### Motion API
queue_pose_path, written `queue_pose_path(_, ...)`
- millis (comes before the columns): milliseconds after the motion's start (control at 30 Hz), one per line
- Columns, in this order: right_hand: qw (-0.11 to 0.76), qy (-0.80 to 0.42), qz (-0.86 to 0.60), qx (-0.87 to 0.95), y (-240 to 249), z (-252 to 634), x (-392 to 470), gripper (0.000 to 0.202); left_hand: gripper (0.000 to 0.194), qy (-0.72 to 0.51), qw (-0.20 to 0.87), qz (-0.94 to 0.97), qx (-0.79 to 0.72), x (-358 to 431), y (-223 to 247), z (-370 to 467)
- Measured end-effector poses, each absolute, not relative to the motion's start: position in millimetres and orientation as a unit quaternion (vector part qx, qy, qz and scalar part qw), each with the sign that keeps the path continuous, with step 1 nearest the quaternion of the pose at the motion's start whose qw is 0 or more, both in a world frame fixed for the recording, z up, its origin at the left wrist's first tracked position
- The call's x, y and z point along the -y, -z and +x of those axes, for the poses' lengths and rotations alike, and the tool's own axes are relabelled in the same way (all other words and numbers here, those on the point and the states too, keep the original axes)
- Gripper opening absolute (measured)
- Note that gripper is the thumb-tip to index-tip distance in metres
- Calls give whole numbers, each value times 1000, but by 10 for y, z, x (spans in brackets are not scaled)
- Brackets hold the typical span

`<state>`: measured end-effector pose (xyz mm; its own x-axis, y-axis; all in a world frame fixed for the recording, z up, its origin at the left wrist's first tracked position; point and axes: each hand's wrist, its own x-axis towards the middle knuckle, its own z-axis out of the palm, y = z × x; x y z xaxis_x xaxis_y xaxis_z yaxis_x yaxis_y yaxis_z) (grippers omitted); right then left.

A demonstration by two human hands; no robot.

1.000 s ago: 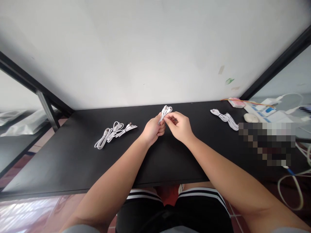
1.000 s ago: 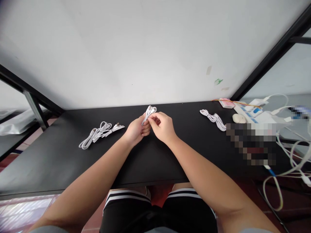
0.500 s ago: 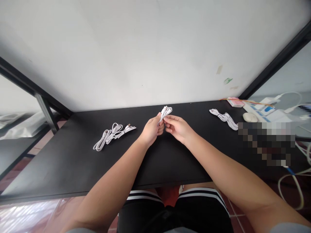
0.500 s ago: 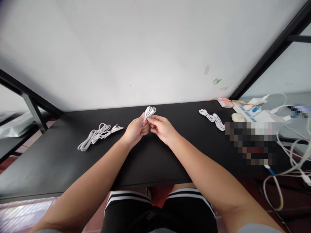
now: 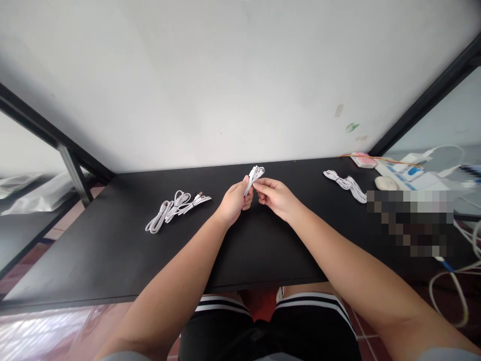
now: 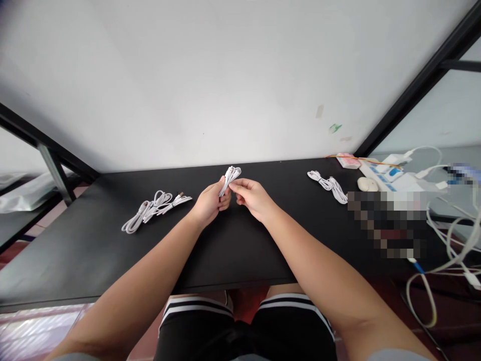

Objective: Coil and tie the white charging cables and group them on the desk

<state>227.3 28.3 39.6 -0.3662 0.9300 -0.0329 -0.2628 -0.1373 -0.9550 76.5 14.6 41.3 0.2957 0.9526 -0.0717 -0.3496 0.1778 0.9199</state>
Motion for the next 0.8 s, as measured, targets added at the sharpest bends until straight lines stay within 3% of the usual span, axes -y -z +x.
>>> queue_pose_path(233, 461, -609, -386, 517, -392, 2285, -298, 29, 47, -475, 732, 370, -320, -181, -435, 726)
queue_pose_path(533, 499, -589, -363, 522, -391, 2321, -350, 35, 66, -361, 788, 382, -321, -181, -470, 693)
queue_pose_path(667, 556, -538, -394, 497, -403, 2379, -411, 34, 67, -376, 735, 422, -375, -202, -417, 726)
queue_pose_path(800, 636, -460, -461, 414, -508, 2498, -501, 34, 39, -381, 595, 530, -469, -218, -328, 749)
